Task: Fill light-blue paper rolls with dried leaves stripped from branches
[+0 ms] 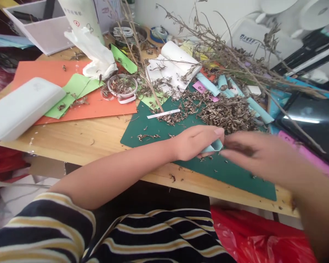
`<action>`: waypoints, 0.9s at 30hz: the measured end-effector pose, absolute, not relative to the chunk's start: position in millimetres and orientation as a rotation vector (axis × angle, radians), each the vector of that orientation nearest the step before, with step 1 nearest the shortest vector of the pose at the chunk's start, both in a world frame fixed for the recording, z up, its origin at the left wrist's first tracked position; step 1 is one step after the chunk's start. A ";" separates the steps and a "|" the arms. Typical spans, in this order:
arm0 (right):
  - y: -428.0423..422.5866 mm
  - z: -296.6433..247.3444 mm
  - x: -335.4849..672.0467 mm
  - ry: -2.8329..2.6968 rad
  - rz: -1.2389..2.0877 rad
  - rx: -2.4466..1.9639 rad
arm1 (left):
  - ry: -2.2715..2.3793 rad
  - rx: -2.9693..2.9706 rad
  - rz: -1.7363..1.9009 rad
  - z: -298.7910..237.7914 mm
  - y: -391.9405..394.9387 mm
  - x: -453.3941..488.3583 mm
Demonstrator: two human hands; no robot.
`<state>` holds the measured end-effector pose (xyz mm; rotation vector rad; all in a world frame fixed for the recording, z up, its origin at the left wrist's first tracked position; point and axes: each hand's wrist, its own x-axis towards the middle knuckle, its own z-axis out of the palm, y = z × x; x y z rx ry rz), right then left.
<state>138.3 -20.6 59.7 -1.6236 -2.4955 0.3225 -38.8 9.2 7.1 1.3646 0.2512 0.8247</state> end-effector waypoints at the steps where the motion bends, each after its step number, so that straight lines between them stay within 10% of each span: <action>1: -23.0 50.3 131.5 -2.612 0.353 -1.714 | 0.247 1.348 0.821 6.4 9.2 -38.5; 8: -38.9 1.4 102.0 -2.587 -0.056 -1.913 | 0.299 1.332 0.775 4.9 9.8 -39.8; 27: -34.0 26.2 116.6 -2.169 0.152 -1.627 | 0.289 1.354 0.794 7.8 9.4 -42.3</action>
